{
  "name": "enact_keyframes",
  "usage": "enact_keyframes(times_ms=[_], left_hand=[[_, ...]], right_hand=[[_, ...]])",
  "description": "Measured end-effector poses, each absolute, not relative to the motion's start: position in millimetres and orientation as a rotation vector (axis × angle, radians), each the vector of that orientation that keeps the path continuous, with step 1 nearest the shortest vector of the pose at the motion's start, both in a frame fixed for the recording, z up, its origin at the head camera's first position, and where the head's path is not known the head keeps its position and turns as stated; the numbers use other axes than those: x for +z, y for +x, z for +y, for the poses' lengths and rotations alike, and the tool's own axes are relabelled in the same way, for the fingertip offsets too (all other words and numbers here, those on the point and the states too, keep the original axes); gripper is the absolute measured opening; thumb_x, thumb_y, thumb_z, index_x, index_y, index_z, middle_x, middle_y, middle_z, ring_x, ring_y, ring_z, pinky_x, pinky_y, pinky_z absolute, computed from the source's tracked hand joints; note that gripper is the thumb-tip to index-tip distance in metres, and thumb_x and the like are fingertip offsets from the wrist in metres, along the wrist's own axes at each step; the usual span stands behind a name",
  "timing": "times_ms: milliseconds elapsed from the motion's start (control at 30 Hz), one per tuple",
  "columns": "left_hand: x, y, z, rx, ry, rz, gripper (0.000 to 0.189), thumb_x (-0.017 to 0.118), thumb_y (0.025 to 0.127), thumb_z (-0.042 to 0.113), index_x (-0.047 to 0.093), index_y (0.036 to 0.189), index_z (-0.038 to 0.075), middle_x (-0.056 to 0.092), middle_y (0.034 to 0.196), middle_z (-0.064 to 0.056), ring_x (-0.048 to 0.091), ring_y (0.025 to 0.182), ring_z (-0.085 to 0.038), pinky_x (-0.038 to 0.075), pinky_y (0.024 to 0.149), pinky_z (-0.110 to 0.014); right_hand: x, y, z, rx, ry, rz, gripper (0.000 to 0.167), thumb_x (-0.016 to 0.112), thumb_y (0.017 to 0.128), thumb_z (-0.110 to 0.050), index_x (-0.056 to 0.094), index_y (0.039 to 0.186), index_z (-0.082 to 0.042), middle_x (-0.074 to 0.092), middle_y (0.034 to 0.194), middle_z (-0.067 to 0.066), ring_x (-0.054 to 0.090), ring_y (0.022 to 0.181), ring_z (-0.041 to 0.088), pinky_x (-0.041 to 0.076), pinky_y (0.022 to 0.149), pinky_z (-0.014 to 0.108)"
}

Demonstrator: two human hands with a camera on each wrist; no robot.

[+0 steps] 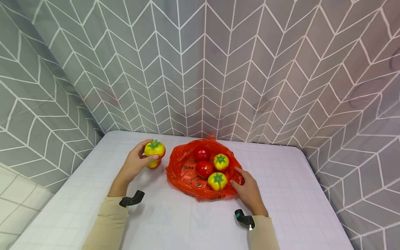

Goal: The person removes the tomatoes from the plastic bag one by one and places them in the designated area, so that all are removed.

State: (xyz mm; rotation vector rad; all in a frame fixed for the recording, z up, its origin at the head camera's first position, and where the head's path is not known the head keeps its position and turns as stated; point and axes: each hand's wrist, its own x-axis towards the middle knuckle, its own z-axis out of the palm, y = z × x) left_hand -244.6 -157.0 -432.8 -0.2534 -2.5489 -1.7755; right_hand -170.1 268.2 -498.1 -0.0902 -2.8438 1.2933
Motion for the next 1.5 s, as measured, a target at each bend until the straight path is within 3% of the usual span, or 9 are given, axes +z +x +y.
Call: enact_keyframes(times_ms=[233,667,1133,1500], left_hand=[[-434,-247,-167,-1.733,-0.227,-2.574,0.081,0.078,0.084,0.05,0.043,0.152,0.025,0.048,0.146,-0.005,0.048,0.128,-0.028,0.046,0.105,-0.047],[-444,-250,-192,-1.71,-0.118,-2.512,0.088,0.078,0.084,0.049,0.035,0.155,0.016,0.039,0.156,-0.009,0.034,0.144,-0.032,0.034,0.113,-0.054],[-459,-254,-213,-1.65,-0.033,-2.535,0.092,0.077,0.082,0.055,0.036,0.153,0.011,0.039,0.154,-0.013,0.035,0.142,-0.036,0.034,0.113,-0.053],[-469,-253,-223,-1.638,0.125,-2.594,0.088,0.074,0.088,0.049,0.03,0.156,0.012,0.032,0.156,-0.019,0.035,0.141,-0.041,0.037,0.111,-0.054]], right_hand=[[-502,-170,269,1.295,-0.087,-2.822,0.061,0.066,0.096,-0.032,0.045,0.15,-0.012,0.04,0.152,0.022,0.034,0.141,0.045,0.031,0.11,0.063],[-502,-172,269,1.303,-0.103,-2.836,0.062,0.066,0.096,-0.03,0.043,0.151,-0.012,0.039,0.153,0.022,0.034,0.141,0.044,0.034,0.11,0.061],[-500,-173,266,1.284,-0.074,-2.829,0.06,0.066,0.097,-0.032,0.046,0.149,-0.011,0.041,0.152,0.022,0.034,0.141,0.044,0.029,0.113,0.061],[-500,-169,268,1.271,-0.103,-2.851,0.061,0.065,0.097,-0.032,0.044,0.15,-0.01,0.04,0.152,0.024,0.033,0.141,0.045,0.031,0.111,0.063]])
